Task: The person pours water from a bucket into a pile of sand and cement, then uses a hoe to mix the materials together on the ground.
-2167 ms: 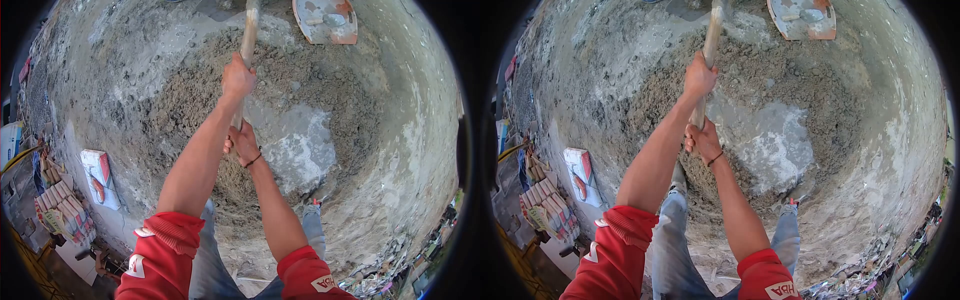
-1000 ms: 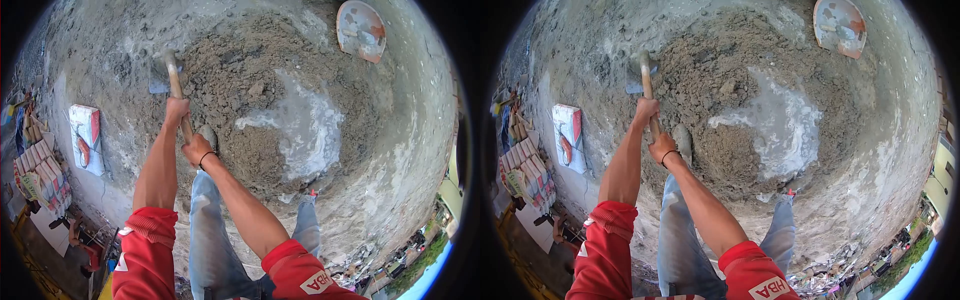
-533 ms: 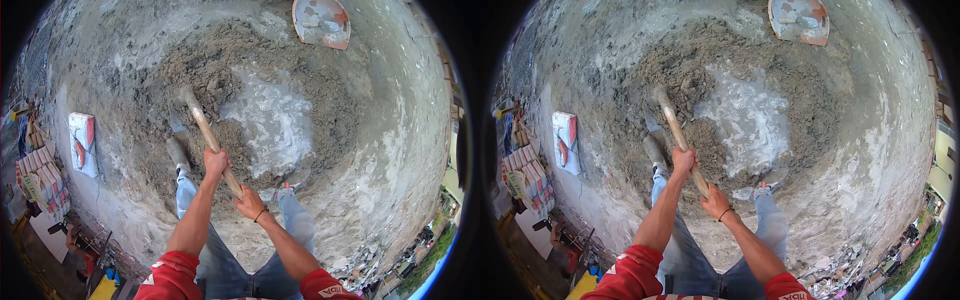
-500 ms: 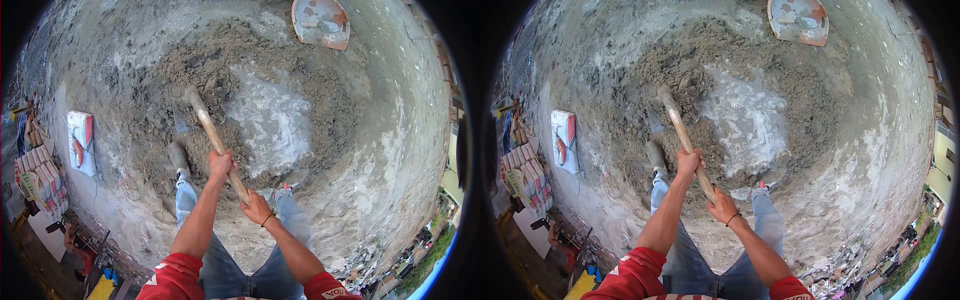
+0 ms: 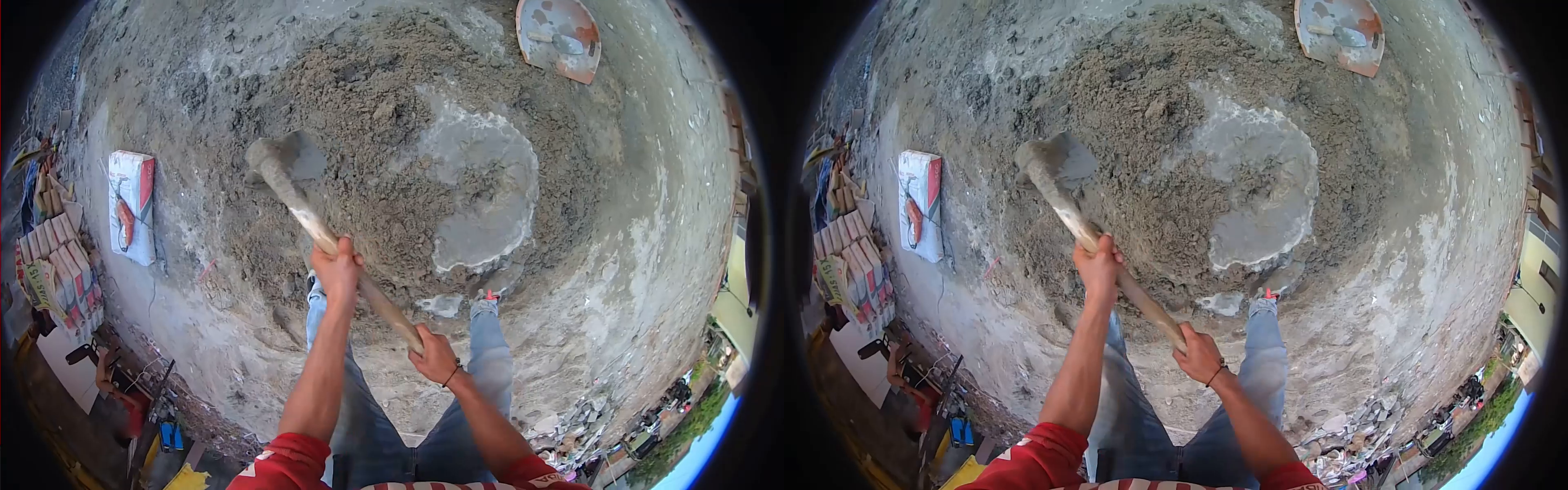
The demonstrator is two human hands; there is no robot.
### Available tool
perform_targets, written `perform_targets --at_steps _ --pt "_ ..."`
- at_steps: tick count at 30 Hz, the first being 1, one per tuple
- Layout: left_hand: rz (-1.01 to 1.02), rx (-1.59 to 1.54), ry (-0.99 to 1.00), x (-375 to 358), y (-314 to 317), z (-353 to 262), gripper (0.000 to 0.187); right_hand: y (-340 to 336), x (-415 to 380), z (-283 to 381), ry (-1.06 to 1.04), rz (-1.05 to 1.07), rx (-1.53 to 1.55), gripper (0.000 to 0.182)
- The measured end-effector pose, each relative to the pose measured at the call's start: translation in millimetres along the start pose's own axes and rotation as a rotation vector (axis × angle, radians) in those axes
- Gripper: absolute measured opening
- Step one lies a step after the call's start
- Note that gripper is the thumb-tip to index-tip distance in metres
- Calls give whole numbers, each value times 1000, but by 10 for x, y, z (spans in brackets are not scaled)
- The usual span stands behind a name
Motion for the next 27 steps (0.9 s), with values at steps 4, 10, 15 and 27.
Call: perform_targets --at_steps 4,10,15,27 --pt "-184 124 56 1085 -1270 -459 10 913 688 836 -76 101 108 38" --pt "-79 99 -294 1351 -736 1028 9 439 549 396 179 81 -69 37" --pt "-4 6 -370 -398 1063 2246 8 -1000 -643 -1359 135 40 -118 42" --pt "-89 -711 -781 -2101 1263 3144 34 -3260 -1632 -1512 45 -193 -424 54"
Point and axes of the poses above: each hand's wrist, its own x-axis towards the middle knuckle, its own y-axis out of the palm, z = x × y, the point moved 9 cm from there along x, towards the middle knuckle, and after that the axes turned 9 degrees about x, right-handed, at the moved point
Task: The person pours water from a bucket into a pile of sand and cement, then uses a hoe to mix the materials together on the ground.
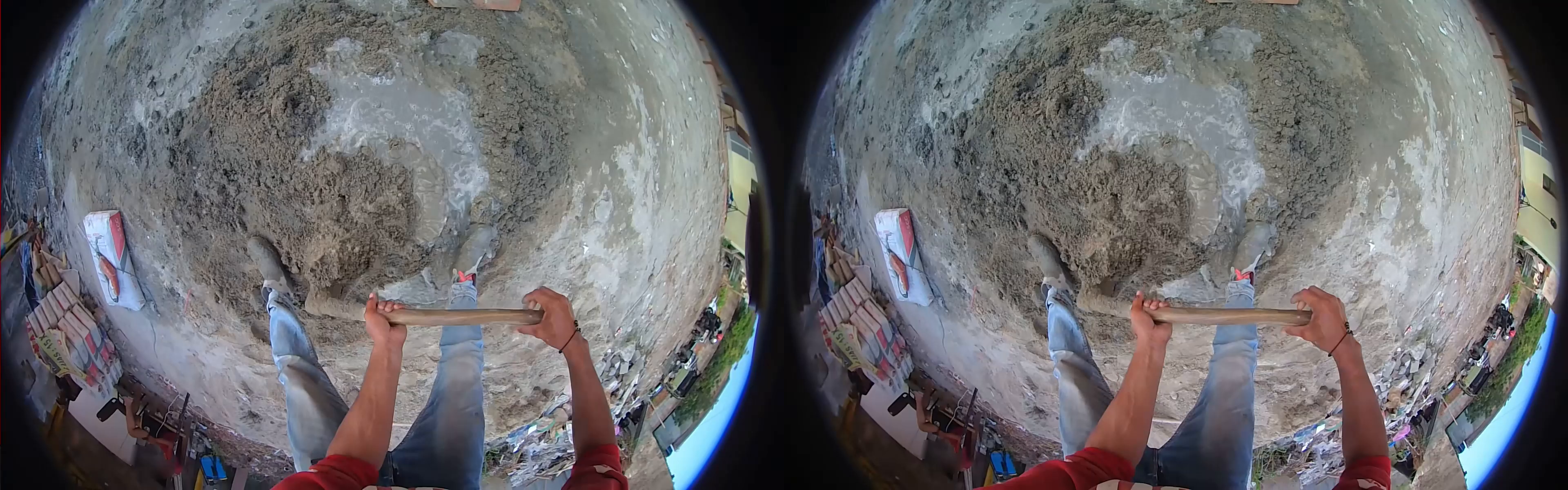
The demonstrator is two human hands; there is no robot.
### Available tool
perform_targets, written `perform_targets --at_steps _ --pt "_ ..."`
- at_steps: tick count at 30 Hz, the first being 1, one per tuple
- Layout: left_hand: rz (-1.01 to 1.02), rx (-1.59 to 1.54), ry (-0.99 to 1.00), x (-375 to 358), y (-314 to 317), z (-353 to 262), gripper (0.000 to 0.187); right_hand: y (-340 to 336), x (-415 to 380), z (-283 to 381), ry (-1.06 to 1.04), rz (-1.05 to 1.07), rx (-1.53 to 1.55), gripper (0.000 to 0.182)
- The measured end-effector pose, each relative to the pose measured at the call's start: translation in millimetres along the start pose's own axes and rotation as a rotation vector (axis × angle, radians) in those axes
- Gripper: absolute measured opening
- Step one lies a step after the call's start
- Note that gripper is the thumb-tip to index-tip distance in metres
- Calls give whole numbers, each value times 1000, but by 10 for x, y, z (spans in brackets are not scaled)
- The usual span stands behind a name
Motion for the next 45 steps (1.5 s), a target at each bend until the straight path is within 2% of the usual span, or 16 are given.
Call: perform_targets --at_steps 5,9,13,15,18,19,22,24,26,27,29,35,37,41,43,45 --pt "32 -354 -81 160 -1197 222 40 5 -317 661 283 -344 641 44" --pt "-133 -416 -150 381 -2138 343 39 1396 -415 201 429 -1110 1183 12" --pt "-200 -447 -190 1345 -3123 13 17 2344 853 592 374 -807 1359 19" --pt "-309 -437 -130 1585 -2812 -297 14 2390 1583 1006 233 -618 1358 20" --pt "-38 -493 -103 1791 -1478 -788 16 1647 1954 1785 -78 -457 1428 20" --pt "194 -561 -116 1741 -858 -940 21 1375 1838 1771 -117 -548 1493 18" --pt "207 -413 -18 1397 282 -1230 21 933 1302 880 -149 -934 1847 11" --pt "187 -93 94 925 750 -1376 14 1216 806 271 156 -1145 2023 14" --pt "170 24 163 525 1041 -1438 9 1575 304 -83 568 -1447 1733 13" --pt "158 137 223 411 1193 -1481 5 1788 201 -231 554 -1457 1743 13" --pt "230 179 329 215 1383 -1744 6 1828 143 -407 569 -1214 859 17" --pt "483 171 703 -241 2003 -3675 10 1364 1798 1776 -33 5 174 57" --pt "391 203 771 -49 2228 -4104 11 1444 2421 2159 -257 -20 88 42" --pt "305 285 611 1087 2952 -3779 19 984 3287 2211 -202 -41 22 18" --pt "288 431 485 1415 3294 -2992 17 692 3283 1798 -173 -306 150 19" --pt "291 501 439 1567 3381 -2196 13 649 2931 1162 37 -192 48 17"
Point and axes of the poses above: each hand's wrist, its own x-axis towards the middle knuckle, its own y-axis out of the palm, z = x × y, the point moved 9 cm from there along x, towards the middle knuckle, and after that the axes turned 9 degrees about x, right-handed, at the moved point
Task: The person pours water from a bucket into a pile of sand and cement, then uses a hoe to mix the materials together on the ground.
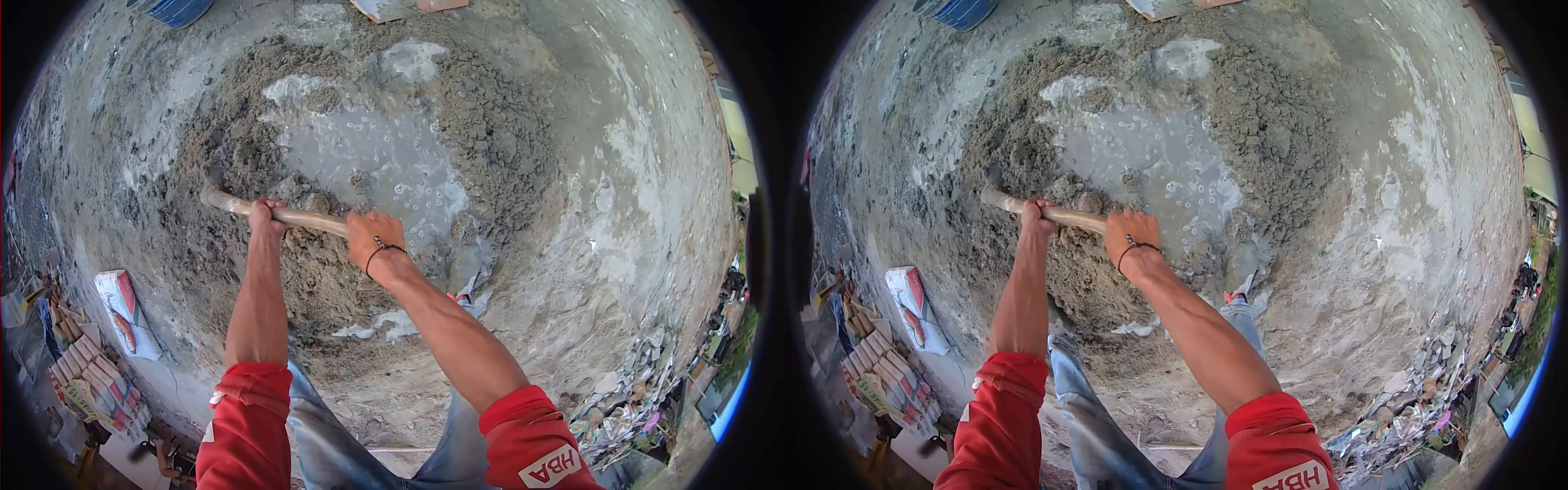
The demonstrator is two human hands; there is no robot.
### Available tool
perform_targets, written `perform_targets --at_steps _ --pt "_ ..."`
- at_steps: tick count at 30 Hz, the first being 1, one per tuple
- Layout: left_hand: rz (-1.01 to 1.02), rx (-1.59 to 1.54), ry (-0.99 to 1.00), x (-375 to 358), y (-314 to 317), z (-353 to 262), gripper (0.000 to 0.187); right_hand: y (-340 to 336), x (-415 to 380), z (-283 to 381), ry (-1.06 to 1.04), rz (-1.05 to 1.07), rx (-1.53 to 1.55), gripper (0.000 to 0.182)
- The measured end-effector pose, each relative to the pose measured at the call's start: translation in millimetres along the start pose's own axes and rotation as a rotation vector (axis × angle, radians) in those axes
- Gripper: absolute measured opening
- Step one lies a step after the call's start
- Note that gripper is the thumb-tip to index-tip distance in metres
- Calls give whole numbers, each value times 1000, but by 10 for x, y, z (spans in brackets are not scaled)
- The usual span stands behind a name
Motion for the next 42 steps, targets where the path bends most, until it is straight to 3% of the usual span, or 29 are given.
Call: perform_targets --at_steps 5,8,12,14,17,19,22,24,26,28,32,34,36,38,42 --pt "85 252 -33 -770 601 954 5 199 -1154 -1112 268 -39 164 34" --pt "54 492 33 -1457 1136 1266 6 362 -1576 -1629 338 -120 273 35" --pt "185 581 179 -2170 1870 1503 10 141 -1898 -2104 423 -272 319 35" --pt "273 576 247 -2632 2340 1399 12 -49 -1947 -2170 414 -374 352 33" --pt "584 541 415 -3221 3253 1179 13 -585 -1874 -2084 353 -552 477 31" --pt "657 547 438 -3369 3690 1154 13 -890 -1713 -2011 326 -642 596 30" --pt "759 702 441 -3308 4021 1419 12 -814 -1454 -2013 254 -713 700 30" --pt "584 1225 498 -2858 3831 1810 27 -225 -1383 -2008 254 -629 983 25" --pt "445 1581 541 -2260 3214 2324 40 535 -1655 -1574 660 -255 1700 20" --pt "385 1693 429 -2046 2613 2593 43 604 -2009 -1337 751 -303 1743 22" --pt "313 1637 450 -2389 1774 2303 40 1292 -2598 -1236 709 -178 1597 20" --pt "268 1484 269 -2476 1109 2155 37 1382 -2900 -1011 600 -240 1383 28" --pt "196 1369 230 -2694 467 1901 33 1647 -3237 -792 446 -337 954 33" --pt "146 1384 309 -2879 -63 1618 26 1925 -3578 -498 458 -302 928 34" --pt "182 1125 252 -3309 -362 785 15 2105 -3595 -144 492 -155 790 44"
Point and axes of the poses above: each hand's wrist, its own x-axis towards the middle knuckle, its own y-axis out of the palm, z = x × y, the point moved 9 cm from there along x, towards the middle knuckle, and after that the axes turned 9 degrees about x, right-handed, at the moved point
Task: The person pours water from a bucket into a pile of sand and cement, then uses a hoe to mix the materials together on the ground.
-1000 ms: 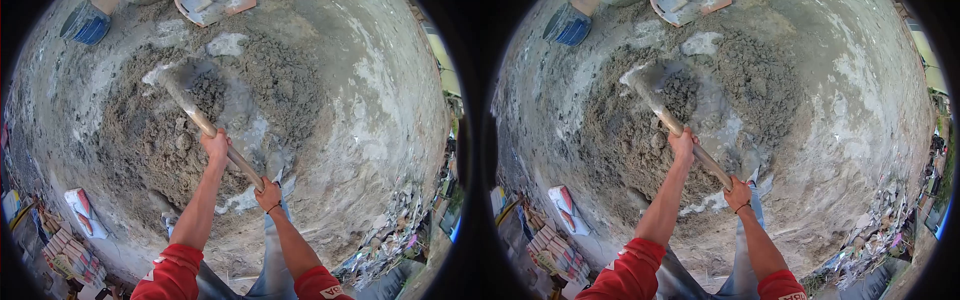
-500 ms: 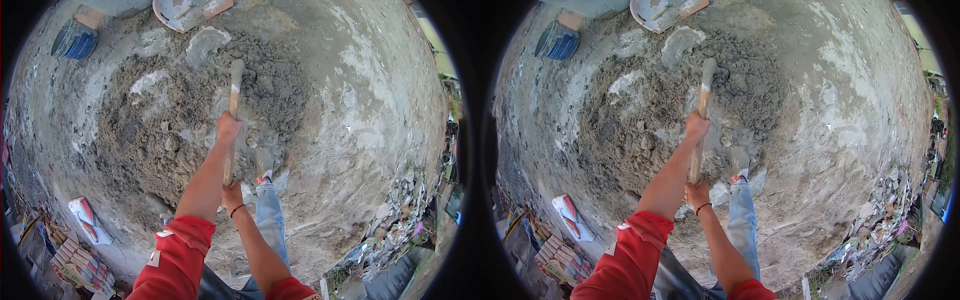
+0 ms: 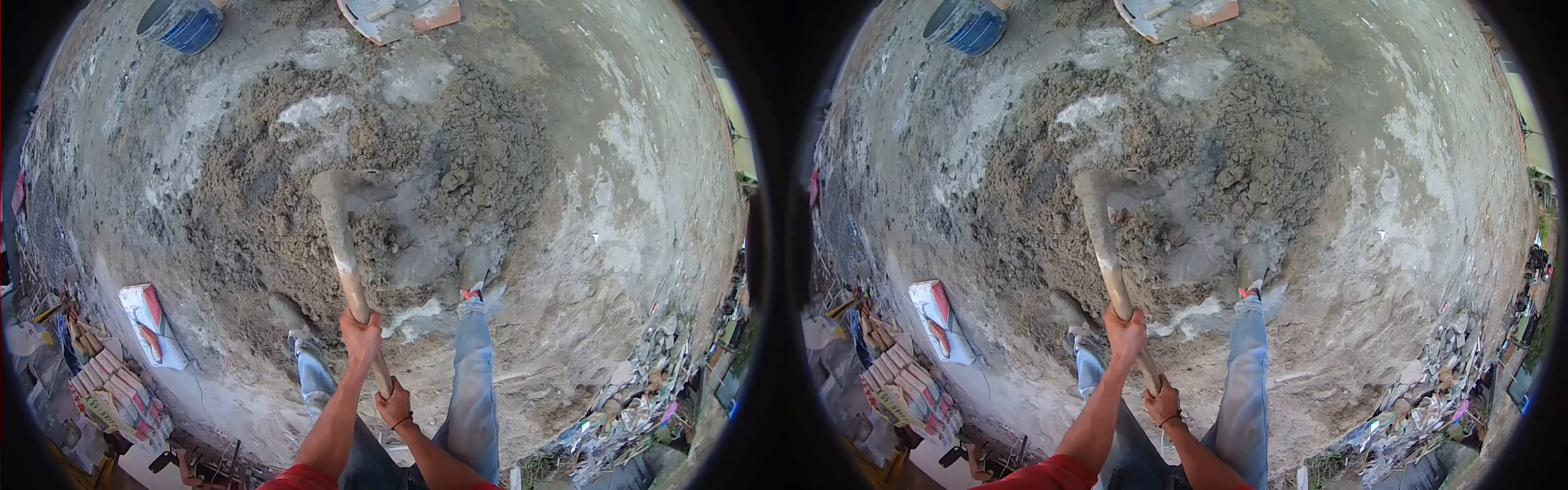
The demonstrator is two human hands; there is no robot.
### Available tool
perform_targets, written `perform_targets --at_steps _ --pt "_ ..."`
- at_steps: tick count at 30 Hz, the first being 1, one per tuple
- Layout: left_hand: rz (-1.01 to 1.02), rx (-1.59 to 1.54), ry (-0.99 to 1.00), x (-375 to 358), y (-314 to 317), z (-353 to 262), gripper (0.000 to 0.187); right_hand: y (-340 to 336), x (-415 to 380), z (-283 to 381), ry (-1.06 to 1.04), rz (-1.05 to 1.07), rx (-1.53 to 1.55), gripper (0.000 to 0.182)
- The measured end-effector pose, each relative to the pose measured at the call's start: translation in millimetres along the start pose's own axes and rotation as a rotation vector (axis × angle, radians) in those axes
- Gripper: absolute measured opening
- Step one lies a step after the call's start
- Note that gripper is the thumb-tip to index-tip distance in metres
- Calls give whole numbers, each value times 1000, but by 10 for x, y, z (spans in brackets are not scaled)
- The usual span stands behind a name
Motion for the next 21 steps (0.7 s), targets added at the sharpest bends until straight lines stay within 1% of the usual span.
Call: perform_targets --at_steps 2,3,5,6,7,8,9,10,11,12,13,15,17,19,20,21 --pt "-111 -300 93 98 -365 -360 13 95 293 257 -85 60 -18 39" --pt "-142 -325 122 194 -503 -564 12 104 457 520 -161 48 -44 37" --pt "-191 -318 148 544 -643 -738 11 180 774 819 -198 59 -41 37" --pt "-209 -293 152 690 -675 -730 10 227 815 805 -188 75 -55 37" --pt "-215 -302 136 799 -655 -528 10 279 859 741 -143 105 -53 36" --pt "-185 -193 72 1006 -500 -183 12 300 908 682 -104 126 -52 36" --pt "-151 -87 12 1184 -318 148 15 371 767 435 -43 109 -69 35" --pt "-96 22 -97 1206 -114 619 19 432 537 139 124 147 21 38" --pt "-42 130 -204 1094 61 1053 24 380 344 -4 245 122 -51 39" --pt "-39 174 -228 982 177 1224 27 343 242 -205 237 109 -68 39" --pt "-40 227 -252 852 241 1336 30 278 132 -291 242 123 15 38" --pt "-79 321 -198 523 259 1422 30 182 -147 -489 368 183 71 35" --pt "-80 291 -227 137 206 1483 26 88 -410 -562 262 134 -27 34" --pt "-142 231 -126 -254 -12 1143 24 77 -663 -548 42 70 -82 36" --pt "-141 235 -118 -344 -138 920 24 111 -628 -542 39 67 -74 36" --pt "-100 92 -98 -439 -210 735 22 127 -606 -526 26 46 -53 35"
Point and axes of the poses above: each hand's wrist, its own x-axis towards the middle knuckle, its own y-axis out of the palm, z = x × y, the point moved 9 cm from there along x, towards the middle knuckle, and after that the axes turned 9 degrees about x, right-handed, at the moved point
